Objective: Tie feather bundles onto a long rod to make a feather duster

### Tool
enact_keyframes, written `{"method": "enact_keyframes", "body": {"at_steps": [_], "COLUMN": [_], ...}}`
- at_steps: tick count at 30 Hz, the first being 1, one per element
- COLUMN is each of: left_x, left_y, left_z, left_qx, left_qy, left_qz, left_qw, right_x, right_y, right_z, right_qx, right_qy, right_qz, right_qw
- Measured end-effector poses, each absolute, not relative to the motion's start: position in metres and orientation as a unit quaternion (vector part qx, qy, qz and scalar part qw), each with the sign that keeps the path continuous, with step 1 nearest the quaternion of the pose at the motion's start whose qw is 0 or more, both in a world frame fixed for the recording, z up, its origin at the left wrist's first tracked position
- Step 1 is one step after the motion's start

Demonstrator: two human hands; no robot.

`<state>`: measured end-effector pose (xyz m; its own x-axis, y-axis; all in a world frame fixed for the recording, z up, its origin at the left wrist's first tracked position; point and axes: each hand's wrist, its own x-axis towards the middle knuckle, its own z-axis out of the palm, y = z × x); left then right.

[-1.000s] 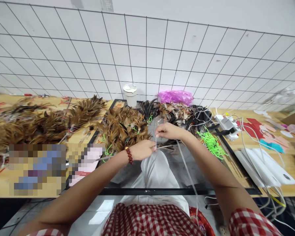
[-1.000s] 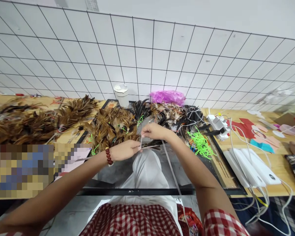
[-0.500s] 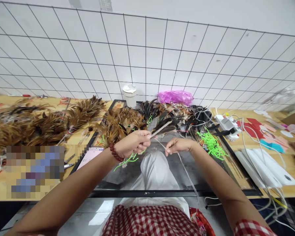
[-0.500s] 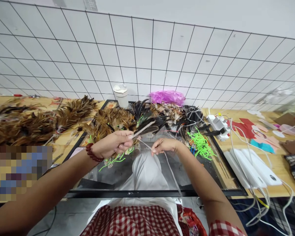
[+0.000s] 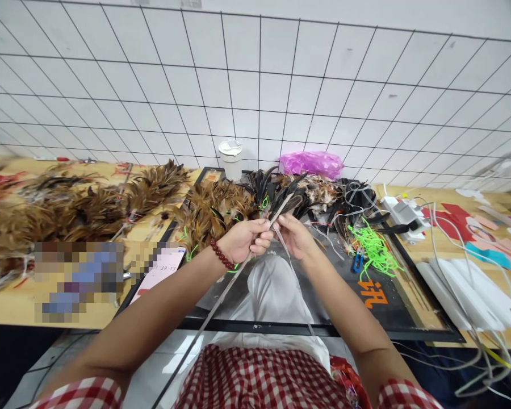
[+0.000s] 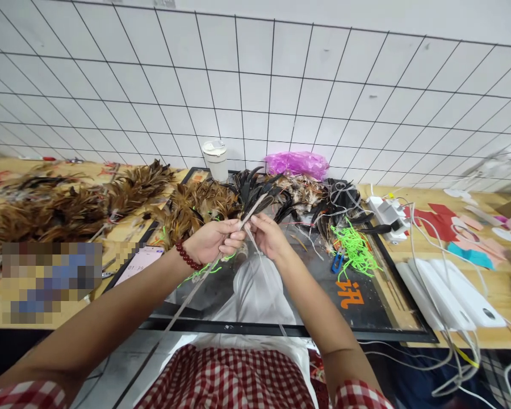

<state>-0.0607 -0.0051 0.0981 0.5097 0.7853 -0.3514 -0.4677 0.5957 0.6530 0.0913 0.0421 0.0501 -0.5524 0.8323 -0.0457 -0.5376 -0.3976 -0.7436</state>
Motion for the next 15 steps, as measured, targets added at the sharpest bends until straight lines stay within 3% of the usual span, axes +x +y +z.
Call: {"method": "enact_keyframes", "body": {"at_steps": [10, 15], "left_x": [-0.034, -0.036], "left_y": [-0.011, -0.014], "left_z": [0.074, 0.064], "left_qx": [0.279, 0.294], "left_qy": [0.397, 0.448], "left_qz": [0.484, 0.489], "left_qw": [0.728, 0.689], "right_x": [0.075, 0.082], "right_y": [0.053, 0.057], "right_z": [0.051, 0.045], "right_qx": [-0.343, -0.430], "right_qy": [-0.416, -0.574], "right_qz": [0.714, 0.508], "right_qw": [0.446, 0.476]}}
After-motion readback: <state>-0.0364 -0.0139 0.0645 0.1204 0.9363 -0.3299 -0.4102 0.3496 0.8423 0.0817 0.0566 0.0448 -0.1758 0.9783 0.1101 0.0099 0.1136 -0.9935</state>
